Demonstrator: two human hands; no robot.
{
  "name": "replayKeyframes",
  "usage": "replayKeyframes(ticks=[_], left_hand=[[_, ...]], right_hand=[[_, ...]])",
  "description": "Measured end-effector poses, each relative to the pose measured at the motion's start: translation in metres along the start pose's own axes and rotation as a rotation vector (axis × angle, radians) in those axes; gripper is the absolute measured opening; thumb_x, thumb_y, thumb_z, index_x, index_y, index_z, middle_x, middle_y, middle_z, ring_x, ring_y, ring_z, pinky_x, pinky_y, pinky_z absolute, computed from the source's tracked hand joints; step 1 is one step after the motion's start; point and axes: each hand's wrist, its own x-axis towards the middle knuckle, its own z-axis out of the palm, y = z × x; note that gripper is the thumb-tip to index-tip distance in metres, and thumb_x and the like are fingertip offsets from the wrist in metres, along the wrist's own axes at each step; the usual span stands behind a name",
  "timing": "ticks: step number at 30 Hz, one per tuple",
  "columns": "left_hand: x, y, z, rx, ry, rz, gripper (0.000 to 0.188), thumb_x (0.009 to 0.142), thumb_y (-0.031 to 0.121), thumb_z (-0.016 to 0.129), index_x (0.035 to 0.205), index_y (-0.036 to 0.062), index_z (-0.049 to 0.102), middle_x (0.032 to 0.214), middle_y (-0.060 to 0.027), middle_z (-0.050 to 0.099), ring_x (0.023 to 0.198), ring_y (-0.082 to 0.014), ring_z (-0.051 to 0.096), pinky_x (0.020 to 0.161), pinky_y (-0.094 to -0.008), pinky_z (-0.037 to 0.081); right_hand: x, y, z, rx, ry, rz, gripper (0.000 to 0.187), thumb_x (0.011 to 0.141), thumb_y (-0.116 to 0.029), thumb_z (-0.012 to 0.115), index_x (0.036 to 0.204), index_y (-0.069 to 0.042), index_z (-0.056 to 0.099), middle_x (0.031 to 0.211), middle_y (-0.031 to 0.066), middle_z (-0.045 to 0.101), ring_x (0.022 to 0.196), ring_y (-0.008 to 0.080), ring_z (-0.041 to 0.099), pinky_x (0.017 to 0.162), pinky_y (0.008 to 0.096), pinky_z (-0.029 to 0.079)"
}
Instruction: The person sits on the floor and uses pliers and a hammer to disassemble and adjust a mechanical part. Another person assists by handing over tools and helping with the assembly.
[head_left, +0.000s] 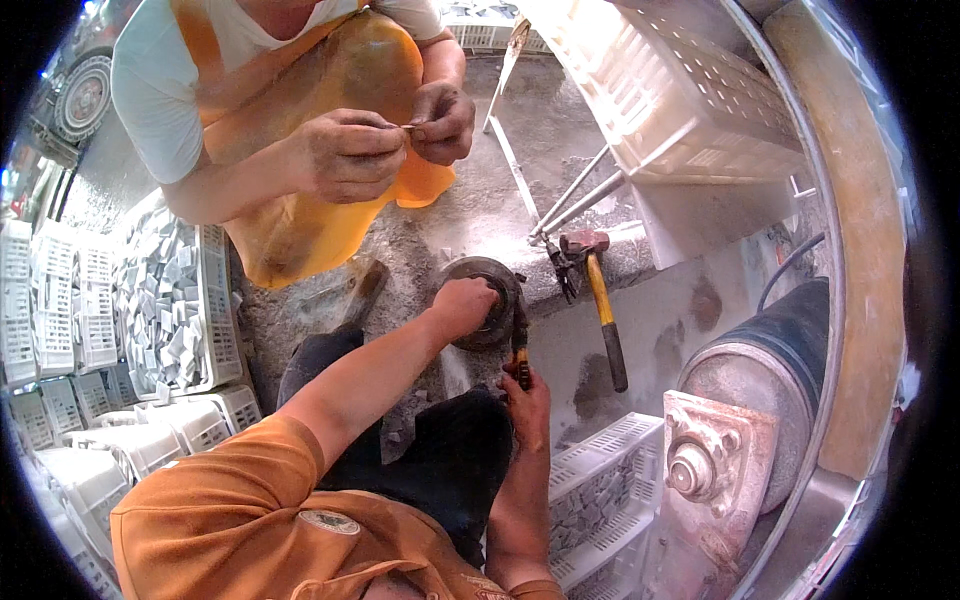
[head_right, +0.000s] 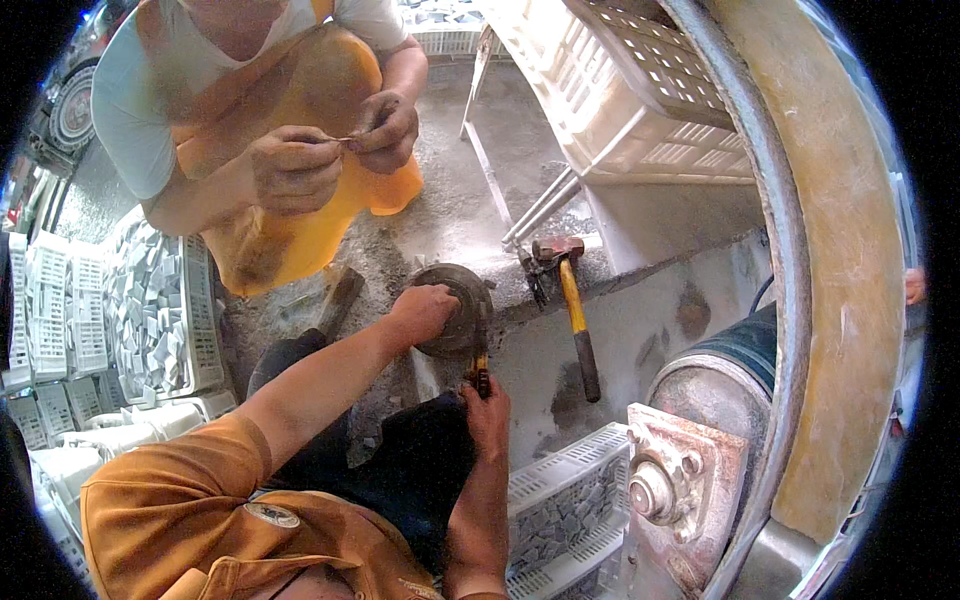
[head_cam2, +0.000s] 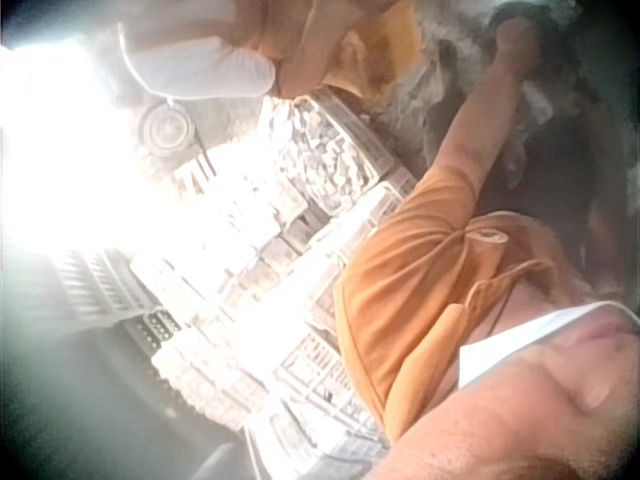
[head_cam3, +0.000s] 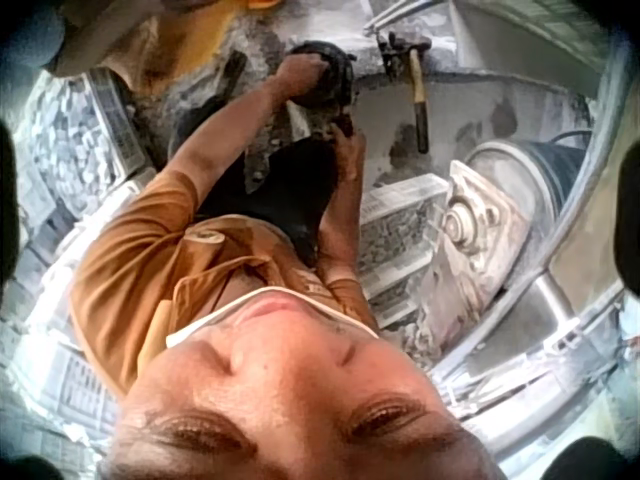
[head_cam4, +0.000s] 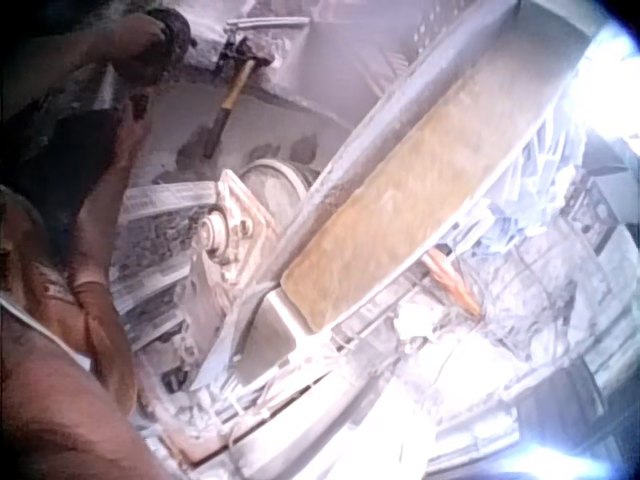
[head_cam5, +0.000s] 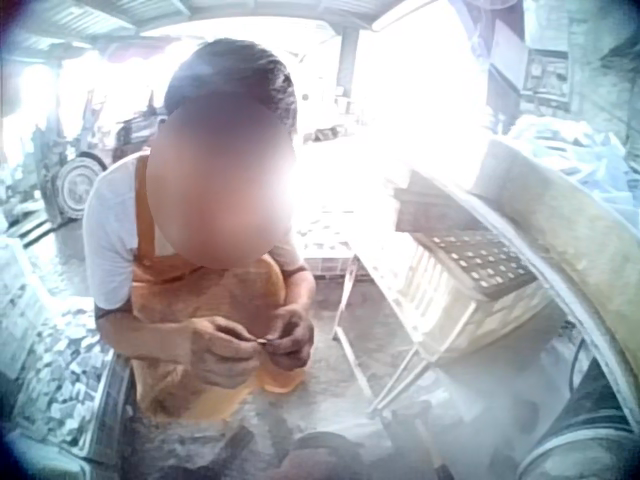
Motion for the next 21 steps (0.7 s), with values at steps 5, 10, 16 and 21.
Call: replayKeyframes(ticks=[5, 10, 16, 21], left_hand=[[0.000, 0.005, 0.000, -0.008, 0.027, -0.002, 0.017, 0.083, 0.009, 0.056, 0.099, 0.0073, 0.063, 0.099, -0.0145, 0.063, 0.094, -0.0318, 0.066, 0.077, -0.0421, 0.055], [0.001, 0.007, 0.010, -0.071, 0.128, -0.110, 0.018, 0.083, 0.013, 0.057, 0.099, 0.0053, 0.060, 0.097, -0.0158, 0.065, 0.093, -0.0327, 0.066, 0.078, -0.0438, 0.054], [0.005, 0.006, 0.016, -0.128, 0.144, -0.140, 0.020, 0.084, 0.015, 0.054, 0.099, 0.0033, 0.059, 0.098, -0.0168, 0.065, 0.093, -0.0337, 0.066, 0.078, -0.0438, 0.054], [0.004, 0.003, 0.016, -0.115, 0.140, -0.083, 0.019, 0.084, 0.010, 0.052, 0.100, 0.0026, 0.059, 0.098, -0.0173, 0.065, 0.092, -0.0342, 0.066, 0.078, -0.0431, 0.054]], right_hand=[[-0.001, 0.002, 0.003, 0.077, 0.041, 0.022, 0.025, 0.087, -0.015, 0.064, 0.105, 0.002, 0.063, 0.090, 0.0120, 0.069, 0.083, 0.0242, 0.065, 0.077, 0.0352, 0.049], [0.001, 0.004, 0.001, -0.021, 0.021, -0.004, 0.026, 0.087, -0.015, 0.063, 0.106, 0.002, 0.063, 0.090, 0.0130, 0.069, 0.084, 0.0240, 0.065, 0.078, 0.0358, 0.049], [-0.002, -0.003, 0.002, 0.045, 0.000, -0.035, 0.025, 0.087, -0.015, 0.064, 0.105, 0.003, 0.063, 0.090, 0.0122, 0.069, 0.084, 0.0218, 0.065, 0.077, 0.0351, 0.050], [0.000, 0.007, 0.002, 0.092, 0.017, 0.000, 0.023, 0.088, -0.013, 0.064, 0.108, -0.001, 0.064, 0.089, 0.0062, 0.067, 0.080, 0.0160, 0.065, 0.070, 0.0297, 0.050]])
